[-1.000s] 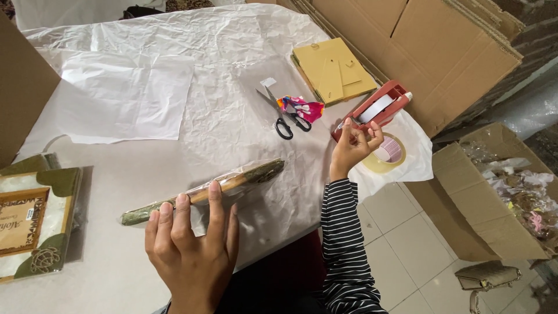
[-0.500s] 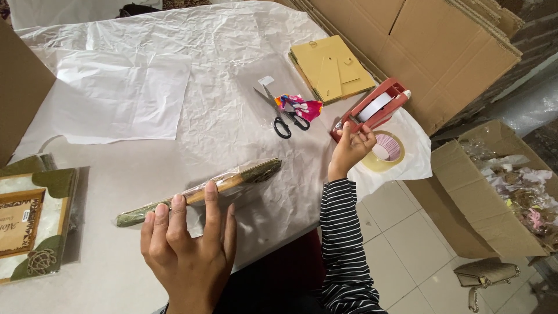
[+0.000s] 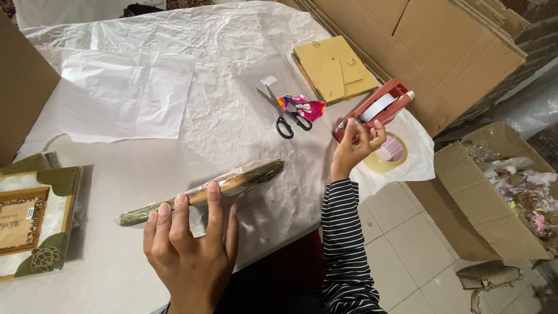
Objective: The person places a small yellow label on a brown paper-wrapped item, then uses a tape dispenser to apply clear tape to seal the package. They then pick up a decorative wooden tray, wipe its surface with a colorful cloth, and place it on the table.
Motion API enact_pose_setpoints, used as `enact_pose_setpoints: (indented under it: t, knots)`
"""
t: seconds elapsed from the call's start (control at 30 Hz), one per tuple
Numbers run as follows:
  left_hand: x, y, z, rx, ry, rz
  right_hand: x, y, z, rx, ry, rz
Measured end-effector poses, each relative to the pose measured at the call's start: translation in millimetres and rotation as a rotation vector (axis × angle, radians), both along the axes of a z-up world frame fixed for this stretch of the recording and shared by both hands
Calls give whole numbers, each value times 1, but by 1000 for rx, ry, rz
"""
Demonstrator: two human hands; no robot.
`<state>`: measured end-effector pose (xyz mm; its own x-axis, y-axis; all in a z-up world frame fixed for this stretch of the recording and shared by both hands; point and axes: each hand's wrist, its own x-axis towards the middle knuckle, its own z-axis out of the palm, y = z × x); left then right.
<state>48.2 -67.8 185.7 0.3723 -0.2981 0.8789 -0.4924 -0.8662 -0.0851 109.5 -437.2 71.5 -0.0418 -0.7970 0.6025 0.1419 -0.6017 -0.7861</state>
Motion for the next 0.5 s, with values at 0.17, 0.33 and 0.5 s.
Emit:
enact_pose_setpoints:
  t: [0.17, 0.33, 0.5]
  knots:
    - [-1, 1, -1, 5, 5, 3, 1, -3, -8, 91, 41, -1]
    - [-1, 0, 1, 5, 11, 4, 3, -8, -15, 206, 112, -4]
    - [-2, -1, 2, -1, 11, 3, 5, -13, -20, 425, -21, 162]
